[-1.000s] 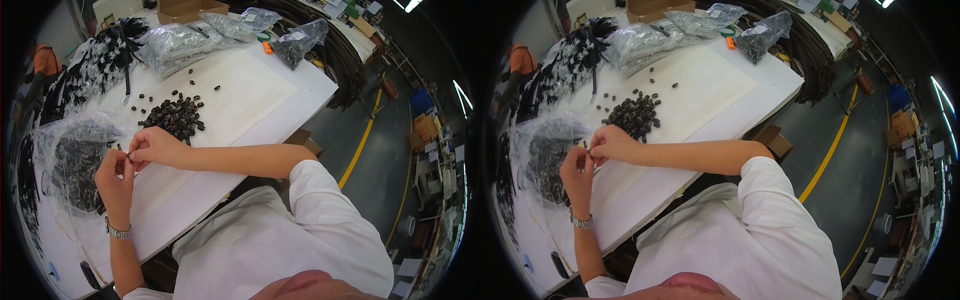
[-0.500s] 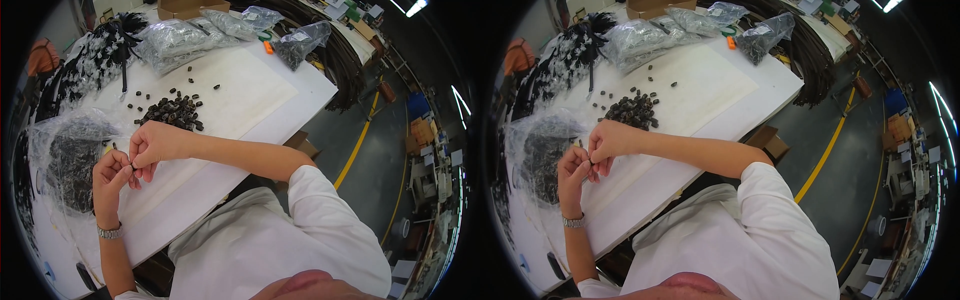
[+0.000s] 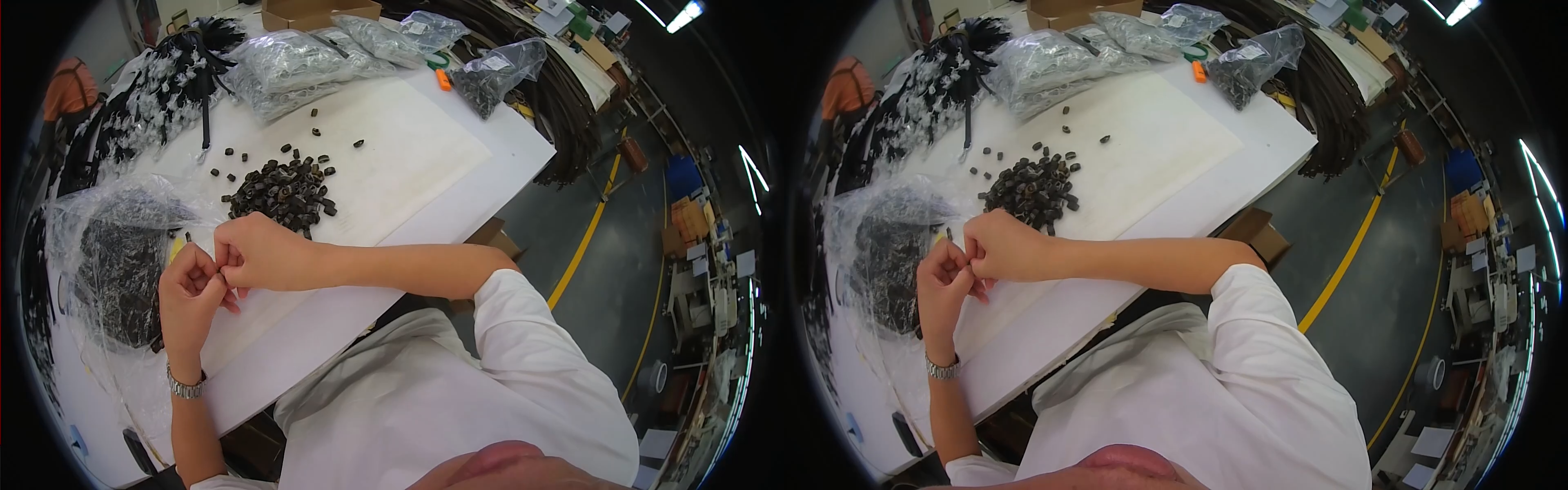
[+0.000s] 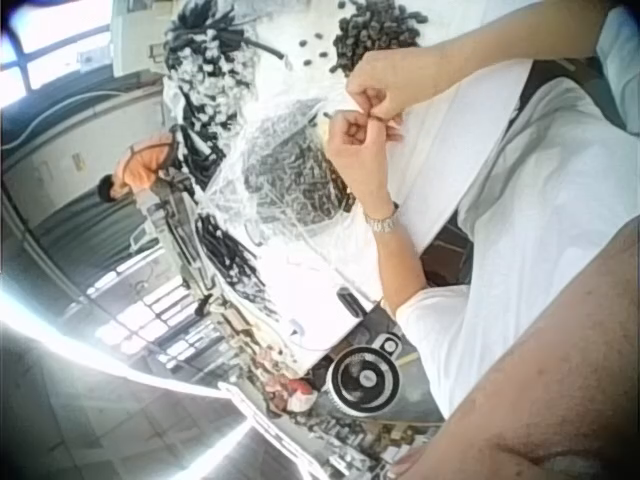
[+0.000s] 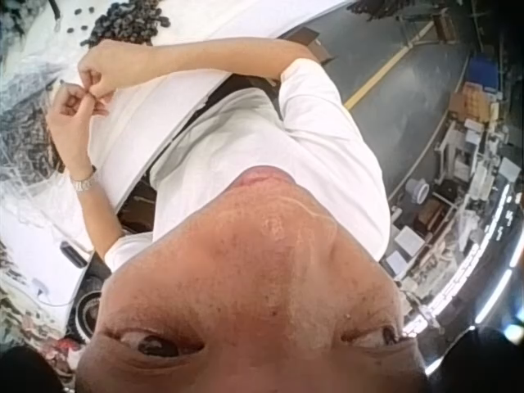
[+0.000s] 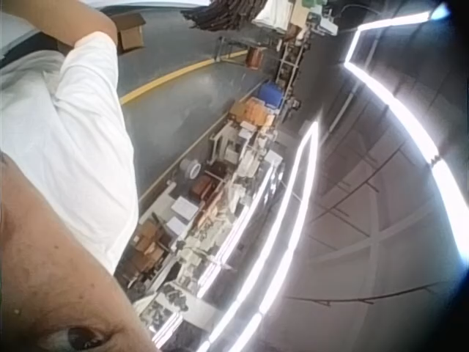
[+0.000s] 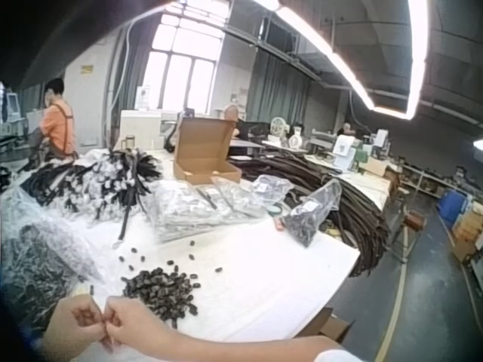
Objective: Assembling small plastic cord locks by pressing the components together.
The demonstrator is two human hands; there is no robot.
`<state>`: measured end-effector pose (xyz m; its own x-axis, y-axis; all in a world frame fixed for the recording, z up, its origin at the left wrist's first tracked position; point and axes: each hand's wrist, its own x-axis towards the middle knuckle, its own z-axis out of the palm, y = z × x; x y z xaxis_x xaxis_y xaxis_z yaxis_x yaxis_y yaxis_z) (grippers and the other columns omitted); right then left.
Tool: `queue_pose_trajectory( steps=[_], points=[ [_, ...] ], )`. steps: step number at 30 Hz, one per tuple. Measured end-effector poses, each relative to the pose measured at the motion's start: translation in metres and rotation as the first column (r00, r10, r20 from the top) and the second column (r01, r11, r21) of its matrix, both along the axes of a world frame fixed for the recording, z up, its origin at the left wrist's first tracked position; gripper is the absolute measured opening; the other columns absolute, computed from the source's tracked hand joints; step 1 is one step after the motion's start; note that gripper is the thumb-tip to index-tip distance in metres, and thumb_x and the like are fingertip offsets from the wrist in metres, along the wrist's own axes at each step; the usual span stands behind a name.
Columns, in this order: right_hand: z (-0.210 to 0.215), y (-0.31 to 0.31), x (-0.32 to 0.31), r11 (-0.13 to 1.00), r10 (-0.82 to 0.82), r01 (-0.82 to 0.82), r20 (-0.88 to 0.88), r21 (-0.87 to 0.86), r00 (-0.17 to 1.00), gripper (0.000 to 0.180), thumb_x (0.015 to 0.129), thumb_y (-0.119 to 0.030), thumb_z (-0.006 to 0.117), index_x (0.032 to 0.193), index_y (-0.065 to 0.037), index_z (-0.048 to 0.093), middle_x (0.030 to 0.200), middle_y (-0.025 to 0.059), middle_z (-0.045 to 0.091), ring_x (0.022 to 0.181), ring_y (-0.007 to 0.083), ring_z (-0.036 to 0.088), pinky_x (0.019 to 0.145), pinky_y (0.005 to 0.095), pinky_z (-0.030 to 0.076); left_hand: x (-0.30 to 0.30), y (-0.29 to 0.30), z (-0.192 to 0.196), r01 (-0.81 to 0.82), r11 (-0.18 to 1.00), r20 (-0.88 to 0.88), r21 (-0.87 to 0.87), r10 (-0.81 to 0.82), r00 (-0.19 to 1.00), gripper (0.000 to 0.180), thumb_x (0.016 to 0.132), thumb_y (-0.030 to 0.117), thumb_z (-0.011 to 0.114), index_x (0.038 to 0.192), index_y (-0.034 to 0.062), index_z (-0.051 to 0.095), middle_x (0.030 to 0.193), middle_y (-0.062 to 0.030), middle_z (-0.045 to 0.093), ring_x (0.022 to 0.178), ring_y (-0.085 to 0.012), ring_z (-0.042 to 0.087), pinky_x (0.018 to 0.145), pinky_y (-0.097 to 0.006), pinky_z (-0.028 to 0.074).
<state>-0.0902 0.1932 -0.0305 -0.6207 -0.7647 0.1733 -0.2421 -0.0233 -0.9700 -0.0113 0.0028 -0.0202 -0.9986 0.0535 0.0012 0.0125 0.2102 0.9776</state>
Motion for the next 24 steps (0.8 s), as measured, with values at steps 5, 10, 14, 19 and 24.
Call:
queue_pose_trajectory(
  steps=[5,10,14,19,24],
  points=[
    [-0.009,-0.010,0.000,0.990,-0.139,0.132,-0.303,-0.043,0.943,0.012,0.094,-0.005,0.068,0.095,0.004,0.061,0.077,0.0173,0.072,0.066,0.0257,0.074,0.062,0.0368,0.057,0.005,0.014,0.000,-0.182,0.983,-0.143,-0.003,0.180,0.973,0.006,0.097,-0.008,0.055,0.094,-0.0030,0.054,0.084,-0.0083,0.065,0.069,-0.0125,0.068,0.060,-0.028,0.064],
    [-0.014,-0.010,-0.001,0.949,-0.313,0.276,-0.566,-0.152,0.763,0.011,0.096,-0.010,0.069,0.097,-0.004,0.061,0.075,0.0113,0.071,0.065,0.0302,0.070,0.060,0.0399,0.054,0.001,0.007,0.004,-0.067,0.934,-0.064,0.352,0.095,0.993,0.008,0.105,0.006,0.058,0.105,-0.0021,0.060,0.092,-0.0093,0.067,0.079,-0.0149,0.071,0.069,-0.032,0.066],
    [-0.007,-0.008,-0.002,0.952,-0.304,0.208,-0.596,-0.226,0.743,0.008,0.097,-0.011,0.069,0.099,-0.007,0.063,0.076,0.0094,0.071,0.067,0.0306,0.070,0.059,0.0394,0.054,-0.003,-0.011,-0.005,0.046,0.843,-0.009,0.536,-0.048,0.999,0.015,0.107,0.013,0.060,0.112,-0.0013,0.060,0.093,-0.0100,0.068,0.082,-0.0160,0.071,0.071,-0.033,0.066],
    [-0.004,-0.007,-0.002,0.927,-0.308,0.060,-0.663,-0.369,0.682,0.005,0.098,-0.009,0.070,0.102,-0.009,0.068,0.079,0.0095,0.069,0.069,0.0332,0.069,0.060,0.0405,0.053,-0.003,-0.022,-0.012,0.132,0.770,-0.012,0.624,-0.159,0.987,0.021,0.103,0.014,0.068,0.114,-0.0017,0.060,0.091,-0.0092,0.066,0.078,-0.0175,0.071,0.068,-0.031,0.064],
    [-0.001,-0.006,-0.004,0.899,-0.317,-0.006,-0.660,-0.438,0.681,0.012,0.095,-0.005,0.071,0.106,-0.009,0.068,0.082,0.0081,0.068,0.072,0.0307,0.070,0.061,0.0404,0.054,0.000,-0.024,-0.004,0.123,0.811,-0.006,0.572,-0.146,0.989,0.021,0.099,0.010,0.069,0.114,-0.0024,0.060,0.090,-0.0088,0.065,0.074,-0.0183,0.071,0.061,-0.031,0.064]
  ],
)
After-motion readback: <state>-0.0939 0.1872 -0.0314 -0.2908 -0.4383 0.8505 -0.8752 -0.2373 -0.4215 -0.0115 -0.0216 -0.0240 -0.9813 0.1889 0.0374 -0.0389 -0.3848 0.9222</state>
